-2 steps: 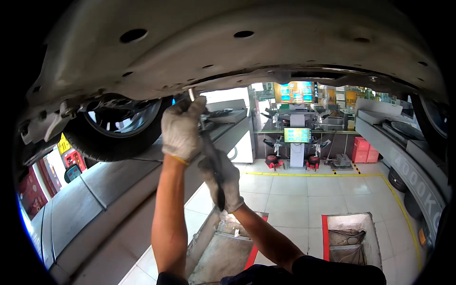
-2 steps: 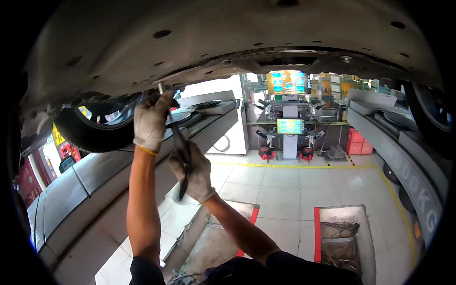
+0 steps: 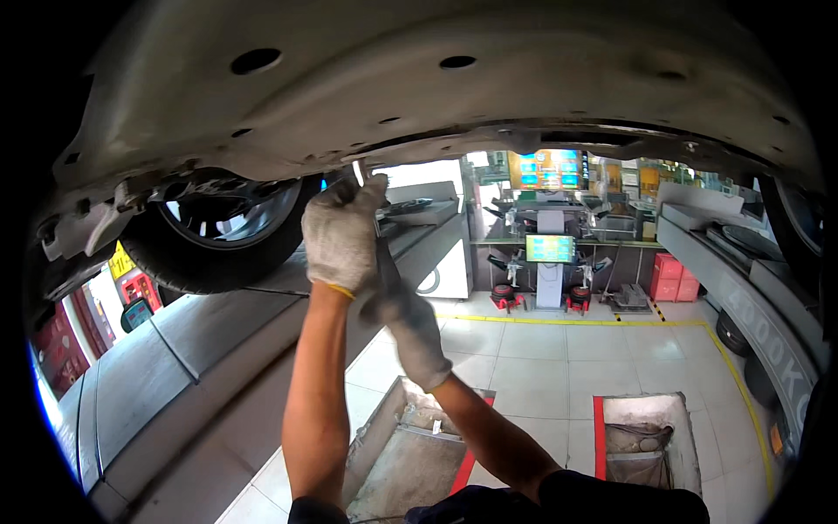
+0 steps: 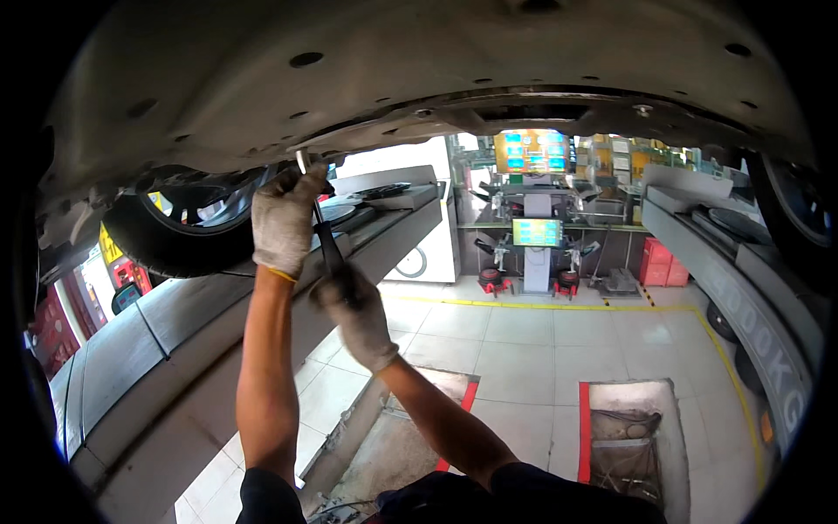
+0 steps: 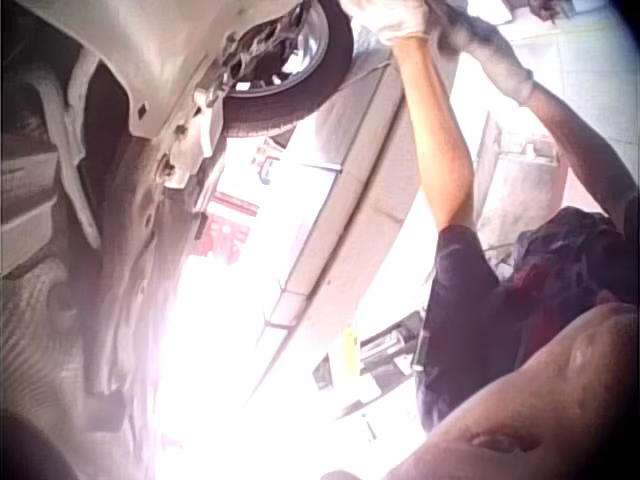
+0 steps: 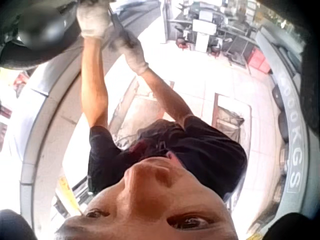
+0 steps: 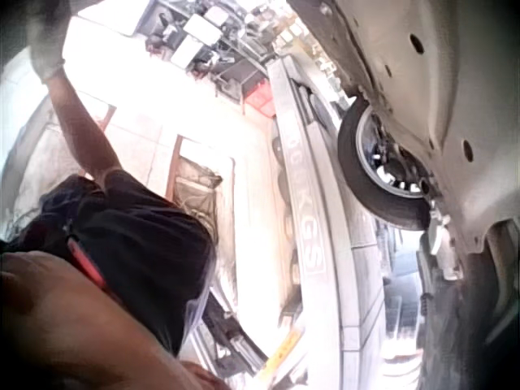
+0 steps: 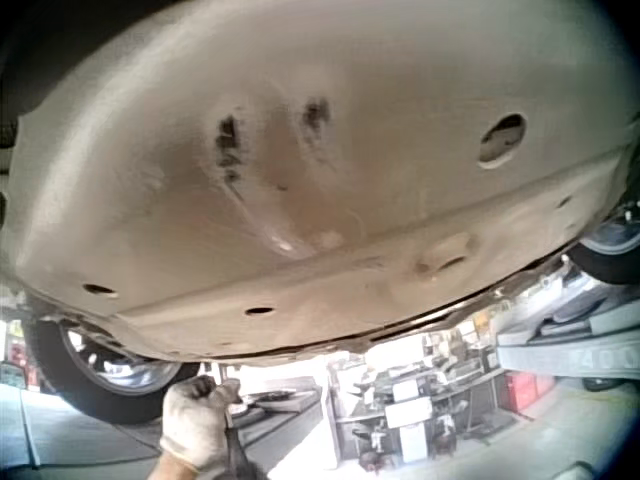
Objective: The person removes several bolts from the undercarriage of a car using a ratchet and socket. They then use a flashlight and a screwdriver to pry and remove plastic fasteners from the vehicle's underbody panels.
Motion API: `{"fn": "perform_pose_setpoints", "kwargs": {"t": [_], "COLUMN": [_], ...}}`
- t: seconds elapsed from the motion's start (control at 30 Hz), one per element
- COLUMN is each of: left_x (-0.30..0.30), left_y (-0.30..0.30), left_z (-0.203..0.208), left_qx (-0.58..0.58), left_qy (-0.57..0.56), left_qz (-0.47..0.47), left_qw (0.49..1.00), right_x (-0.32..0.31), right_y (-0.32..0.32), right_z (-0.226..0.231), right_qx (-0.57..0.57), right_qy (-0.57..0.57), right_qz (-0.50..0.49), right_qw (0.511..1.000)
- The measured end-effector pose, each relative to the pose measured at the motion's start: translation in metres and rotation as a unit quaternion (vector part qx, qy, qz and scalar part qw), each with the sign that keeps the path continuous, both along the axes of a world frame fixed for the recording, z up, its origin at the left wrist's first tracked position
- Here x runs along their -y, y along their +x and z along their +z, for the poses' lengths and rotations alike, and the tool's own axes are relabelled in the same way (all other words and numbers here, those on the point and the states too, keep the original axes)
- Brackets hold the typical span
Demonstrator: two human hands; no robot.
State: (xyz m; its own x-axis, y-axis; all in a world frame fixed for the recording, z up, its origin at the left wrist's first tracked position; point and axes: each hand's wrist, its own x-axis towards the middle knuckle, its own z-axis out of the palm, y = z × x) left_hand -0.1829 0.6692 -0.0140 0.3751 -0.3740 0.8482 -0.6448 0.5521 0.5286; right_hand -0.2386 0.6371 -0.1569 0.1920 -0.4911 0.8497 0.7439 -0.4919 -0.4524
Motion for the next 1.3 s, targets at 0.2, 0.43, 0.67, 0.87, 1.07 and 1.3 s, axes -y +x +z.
{"fn": "perform_pose_setpoints", "kwargs": {"t": [0.2,0.43,0.67,0.87,1.07,1.3], "left_x": [0.004,0.002,0.008,0.014,0.007,0.024], "left_y": [0.006,0.007,0.012,0.005,0.009,0.001], "left_z": [0.0,0.005,0.007,0.006,0.006,0.003], "left_qx": [0.031,0.044,0.03,0.038,0.045,0.035], "left_qy": [-0.018,-0.019,-0.049,-0.035,-0.018,-0.083], "left_qz": [-0.017,-0.007,-0.022,0.033,0.079,-0.004], "left_qw": [0.999,0.999,0.998,0.998,0.996,0.996], "right_x": [0.017,0.011,0.021,0.026,0.007,0.03], "right_y": [-0.005,-0.012,-0.001,-0.011,-0.011,-0.019], "right_z": [-0.006,0.001,-0.011,-0.013,-0.001,-0.012], "right_qx": [-0.08,-0.105,-0.063,-0.116,-0.084,-0.029], "right_qy": [-0.023,0.177,0.034,0.092,0.013,-0.051], "right_qz": [-0.227,0.215,-0.061,0.214,0.072,-0.238], "right_qw": [0.97,0.955,0.996,0.966,0.994,0.97]}}
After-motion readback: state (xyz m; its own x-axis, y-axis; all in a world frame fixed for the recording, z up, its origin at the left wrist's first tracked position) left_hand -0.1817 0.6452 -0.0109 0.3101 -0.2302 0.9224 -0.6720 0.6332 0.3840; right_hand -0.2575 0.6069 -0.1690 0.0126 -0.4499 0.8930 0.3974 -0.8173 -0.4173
